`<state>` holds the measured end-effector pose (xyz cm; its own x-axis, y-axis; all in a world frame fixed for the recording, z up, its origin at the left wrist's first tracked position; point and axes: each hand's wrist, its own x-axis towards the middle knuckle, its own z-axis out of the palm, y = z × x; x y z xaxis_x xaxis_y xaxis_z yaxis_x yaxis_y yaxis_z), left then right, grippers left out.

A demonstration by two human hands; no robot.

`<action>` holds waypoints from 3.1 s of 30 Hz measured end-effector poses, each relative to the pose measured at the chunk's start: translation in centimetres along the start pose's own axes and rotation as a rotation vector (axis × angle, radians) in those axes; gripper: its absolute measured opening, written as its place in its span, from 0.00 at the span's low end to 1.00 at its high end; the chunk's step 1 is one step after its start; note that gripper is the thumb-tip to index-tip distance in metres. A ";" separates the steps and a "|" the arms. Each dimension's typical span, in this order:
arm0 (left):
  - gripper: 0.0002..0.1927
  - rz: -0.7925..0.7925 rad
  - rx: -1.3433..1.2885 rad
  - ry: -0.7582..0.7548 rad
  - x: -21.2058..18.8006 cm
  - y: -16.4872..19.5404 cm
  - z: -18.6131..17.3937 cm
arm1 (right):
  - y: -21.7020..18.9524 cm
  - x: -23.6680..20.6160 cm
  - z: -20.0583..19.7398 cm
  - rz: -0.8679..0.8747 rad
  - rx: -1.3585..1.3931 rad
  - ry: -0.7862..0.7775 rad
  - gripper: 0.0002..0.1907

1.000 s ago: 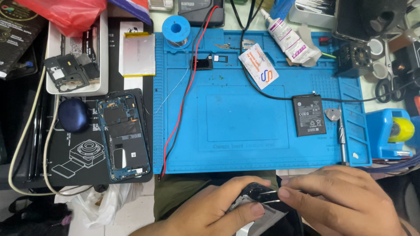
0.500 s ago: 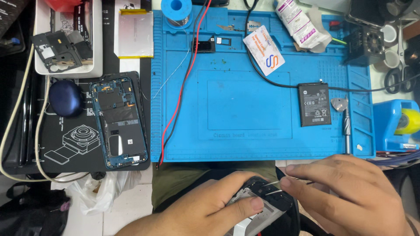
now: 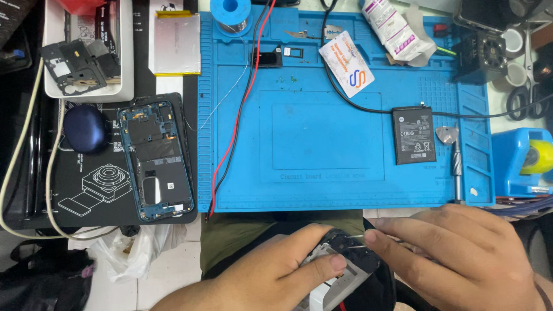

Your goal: The person unpacks a smartphone from a padded mailer, removes the back cover, and detaches the battery. They then use a plastic pry tool to separate the screen assembly from the frame and apply heat with a hot air gun to the device edges.

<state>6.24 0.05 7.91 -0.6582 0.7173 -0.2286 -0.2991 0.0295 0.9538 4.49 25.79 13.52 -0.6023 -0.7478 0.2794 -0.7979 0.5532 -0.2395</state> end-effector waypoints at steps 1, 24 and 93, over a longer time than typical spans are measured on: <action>0.22 -0.015 0.002 0.001 0.0 -0.2 0.1 | 0.1 0.0 -0.1 -0.011 -0.010 -0.014 0.20; 0.21 -0.185 -0.009 0.010 0.7 -0.3 -0.1 | 1.2 1.1 1.2 0.006 0.091 0.007 0.13; 0.20 0.169 -0.265 0.181 1.0 -1.4 -1.7 | 13.6 -6.5 4.2 0.970 -0.370 0.299 0.18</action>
<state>4.86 -0.43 6.02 -0.8180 0.5614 -0.1253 -0.3287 -0.2775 0.9027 -2.33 36.64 4.55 -0.9228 0.1611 0.3500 0.0948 0.9754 -0.1989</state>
